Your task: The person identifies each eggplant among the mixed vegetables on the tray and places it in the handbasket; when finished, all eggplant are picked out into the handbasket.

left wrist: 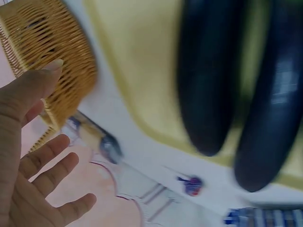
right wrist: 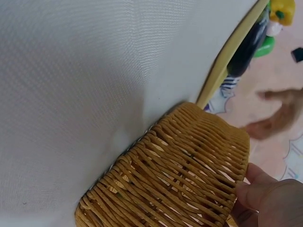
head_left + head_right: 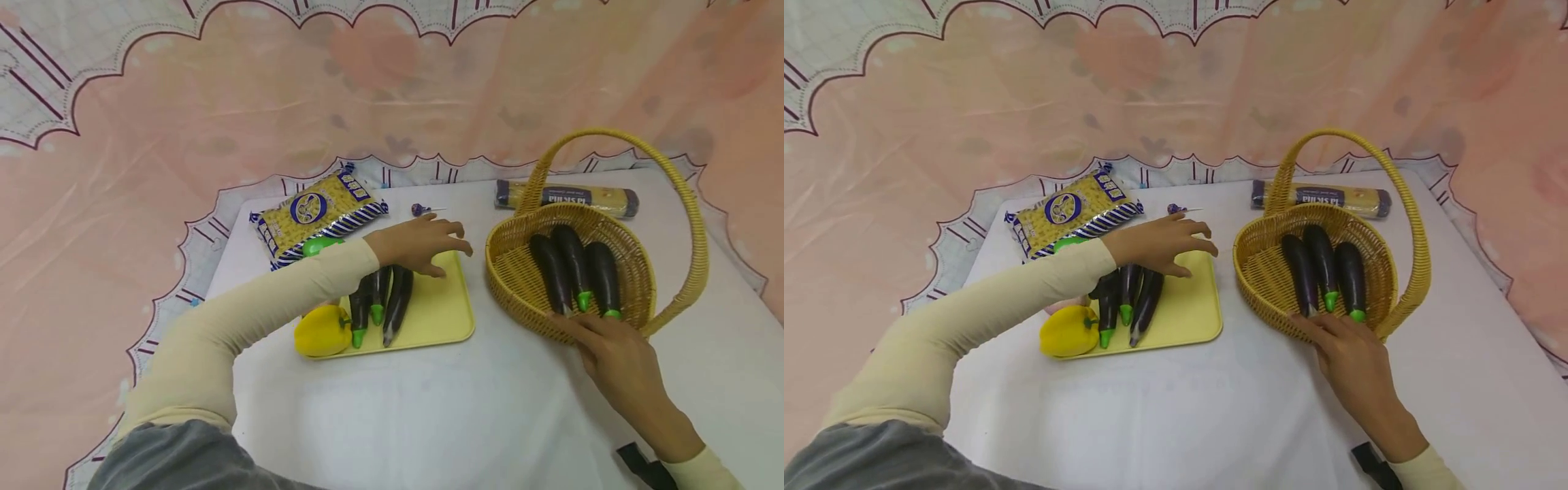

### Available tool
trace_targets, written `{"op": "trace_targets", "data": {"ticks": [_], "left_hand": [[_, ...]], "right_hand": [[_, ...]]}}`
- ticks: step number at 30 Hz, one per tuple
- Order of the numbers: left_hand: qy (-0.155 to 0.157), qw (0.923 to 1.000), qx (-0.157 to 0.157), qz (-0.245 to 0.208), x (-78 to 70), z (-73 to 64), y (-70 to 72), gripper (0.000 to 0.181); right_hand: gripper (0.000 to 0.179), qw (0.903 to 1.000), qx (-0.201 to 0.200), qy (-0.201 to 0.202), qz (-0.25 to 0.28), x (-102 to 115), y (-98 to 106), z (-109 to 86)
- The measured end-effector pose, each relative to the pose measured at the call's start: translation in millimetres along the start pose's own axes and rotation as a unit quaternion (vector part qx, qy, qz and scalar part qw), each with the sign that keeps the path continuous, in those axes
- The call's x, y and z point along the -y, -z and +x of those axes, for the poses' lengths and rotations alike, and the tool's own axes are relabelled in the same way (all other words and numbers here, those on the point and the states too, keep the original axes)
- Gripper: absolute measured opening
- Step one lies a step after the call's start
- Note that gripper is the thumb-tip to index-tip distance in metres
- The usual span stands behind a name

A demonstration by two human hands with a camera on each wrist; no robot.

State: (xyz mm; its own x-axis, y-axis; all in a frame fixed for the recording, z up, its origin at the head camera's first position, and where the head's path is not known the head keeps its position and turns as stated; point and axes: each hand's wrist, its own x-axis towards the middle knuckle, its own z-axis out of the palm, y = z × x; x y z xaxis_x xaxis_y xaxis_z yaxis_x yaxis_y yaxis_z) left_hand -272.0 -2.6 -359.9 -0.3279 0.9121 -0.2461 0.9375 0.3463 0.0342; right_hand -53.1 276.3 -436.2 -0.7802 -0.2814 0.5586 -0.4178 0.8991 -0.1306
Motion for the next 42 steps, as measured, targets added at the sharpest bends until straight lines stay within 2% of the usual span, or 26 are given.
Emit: {"op": "trace_targets", "data": {"ticks": [8,11,15,21,29,35,42], "left_hand": [[0.04,0.9978,0.045,-0.029,2.1,-58.6,-29.8,0.066],[0.04,0.9978,0.048,-0.019,2.8,-72.5,-37.9,0.069],[0.039,0.9984,0.039,-0.014,5.4,-82.8,-43.8,0.069],[0.042,0.9976,0.043,-0.033,8.4,-82.1,-46.9,0.067],[0.017,0.9969,0.074,-0.019,8.7,-66.6,-47.6,0.057],[0.026,0.993,0.11,-0.033,9.3,-55.7,-46.6,0.051],[0.015,0.993,0.117,-0.014,8.8,-48.6,-45.5,0.047]], "right_hand": [[0.063,0.9999,0.003,-0.009,0.006,4,1,-2.4],[0.063,0.9999,0.002,-0.011,0.002,4,1,-3.7],[0.061,0.9999,-0.004,-0.012,0.005,3,0,-3.4],[0.061,0.9998,-0.011,-0.015,0.008,2,-2,-3.1],[0.061,0.9999,-0.011,-0.009,0.002,0,-2,-4.4],[0.06,0.9999,-0.007,-0.007,-0.002,0,-3,-4.1],[0.061,0.9999,-0.01,-0.006,-0.004,3,-1,-2.7]]}}
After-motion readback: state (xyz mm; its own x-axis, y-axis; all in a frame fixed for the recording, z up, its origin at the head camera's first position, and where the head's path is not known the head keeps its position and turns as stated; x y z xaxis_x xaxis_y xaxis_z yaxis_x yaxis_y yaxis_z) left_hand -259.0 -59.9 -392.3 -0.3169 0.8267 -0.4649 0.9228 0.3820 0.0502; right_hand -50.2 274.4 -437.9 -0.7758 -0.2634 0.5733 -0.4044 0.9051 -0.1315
